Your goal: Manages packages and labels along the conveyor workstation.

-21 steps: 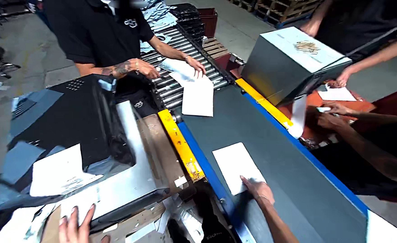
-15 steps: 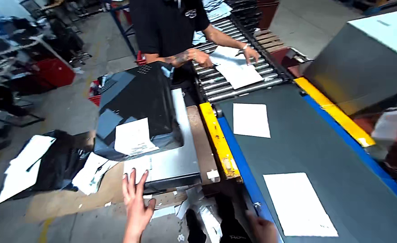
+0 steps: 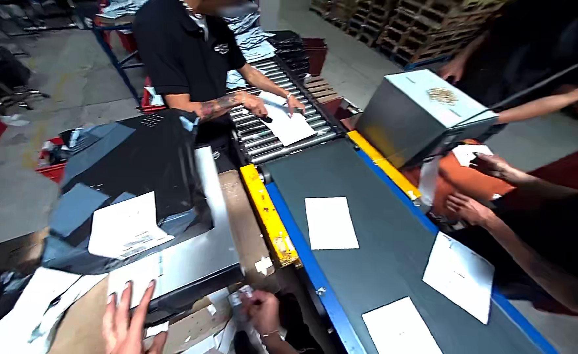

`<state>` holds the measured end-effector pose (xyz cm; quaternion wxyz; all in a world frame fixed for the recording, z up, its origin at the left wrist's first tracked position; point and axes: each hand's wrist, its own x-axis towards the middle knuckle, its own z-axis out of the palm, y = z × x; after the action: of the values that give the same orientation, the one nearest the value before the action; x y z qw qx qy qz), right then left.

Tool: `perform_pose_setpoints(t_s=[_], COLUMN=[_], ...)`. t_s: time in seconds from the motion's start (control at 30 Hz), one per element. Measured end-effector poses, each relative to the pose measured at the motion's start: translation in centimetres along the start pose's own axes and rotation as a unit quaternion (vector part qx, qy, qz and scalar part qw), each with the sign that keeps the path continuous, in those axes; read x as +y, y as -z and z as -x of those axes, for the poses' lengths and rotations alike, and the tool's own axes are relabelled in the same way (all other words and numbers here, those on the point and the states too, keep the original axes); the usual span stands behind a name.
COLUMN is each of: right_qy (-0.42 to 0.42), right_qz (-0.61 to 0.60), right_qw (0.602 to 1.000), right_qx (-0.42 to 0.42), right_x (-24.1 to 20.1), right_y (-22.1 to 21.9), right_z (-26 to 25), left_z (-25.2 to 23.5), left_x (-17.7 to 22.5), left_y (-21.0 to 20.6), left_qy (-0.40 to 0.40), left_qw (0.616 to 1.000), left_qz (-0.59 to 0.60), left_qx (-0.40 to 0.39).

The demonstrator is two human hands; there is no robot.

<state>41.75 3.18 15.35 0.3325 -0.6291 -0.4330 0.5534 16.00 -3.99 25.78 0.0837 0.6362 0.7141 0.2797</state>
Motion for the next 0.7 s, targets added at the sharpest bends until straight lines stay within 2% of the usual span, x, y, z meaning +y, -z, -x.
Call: perform_pose_setpoints(t_s=[0.03, 0.1, 0.17, 0.23, 0.27, 0.33, 0.4, 0.43, 0.5, 0.53, 0.6, 0.63, 0.7], right_qy=[-0.002, -0.070, -0.160, -0.257, -0.300, -0.330, -0.320, -0.293, -0.189, -0.114, 0.002, 0.021, -0.024], right_qz=[0.006, 0.033, 0.131, 0.249, 0.318, 0.430, 0.469, 0.480, 0.458, 0.409, 0.288, 0.222, 0.103], right_qw=[0.999, 0.987, 0.948, 0.897, 0.868, 0.816, 0.805, 0.814, 0.868, 0.905, 0.950, 0.962, 0.976], right_qx=[0.042, 0.140, 0.243, 0.260, 0.235, 0.200, 0.175, 0.145, 0.041, -0.019, -0.125, -0.160, -0.192], right_x=[1.3, 2.7, 4.3, 6.6, 7.4, 8.3, 7.7, 7.0, 5.7, 4.8, 4.3, 4.1, 2.2], right_y=[4.6, 15.1, 24.3, 29.6, 31.0, 32.5, 31.0, 28.6, 20.8, 16.0, 6.5, 2.4, -3.3], right_z=[-1.8, -6.6, -10.4, -10.7, -9.4, -5.2, -1.5, -0.5, 1.1, 1.6, 1.4, 1.1, 0.5], left_z=[-0.2, -0.3, -0.2, -0.3, -0.4, -0.3, -0.4, -0.4, 0.1, 0.2, 0.3, 0.4, 0.5], left_x=[-0.3, -0.6, -0.2, 0.1, 0.0, 0.0, 0.4, 0.5, 0.3, 0.1, -0.1, -0.2, -0.3], left_y=[-0.3, -0.9, -1.1, -1.3, -1.3, -1.5, -1.6, -1.5, -1.0, -0.7, -0.5, -0.4, 0.0], left_qy=[-0.008, -0.009, -0.003, 0.007, 0.009, 0.017, 0.030, 0.042, 0.074, 0.088, 0.111, 0.116, 0.114], left_qw=[1.000, 1.000, 0.999, 0.999, 0.999, 0.999, 0.998, 0.997, 0.995, 0.995, 0.993, 0.993, 0.993], left_qz=[-0.009, -0.022, -0.028, -0.027, -0.027, -0.029, -0.033, -0.027, -0.020, -0.018, -0.018, -0.017, -0.012], left_qx=[0.004, 0.013, 0.017, 0.021, 0.022, 0.030, 0.048, 0.057, 0.057, 0.049, 0.024, 0.012, -0.003])
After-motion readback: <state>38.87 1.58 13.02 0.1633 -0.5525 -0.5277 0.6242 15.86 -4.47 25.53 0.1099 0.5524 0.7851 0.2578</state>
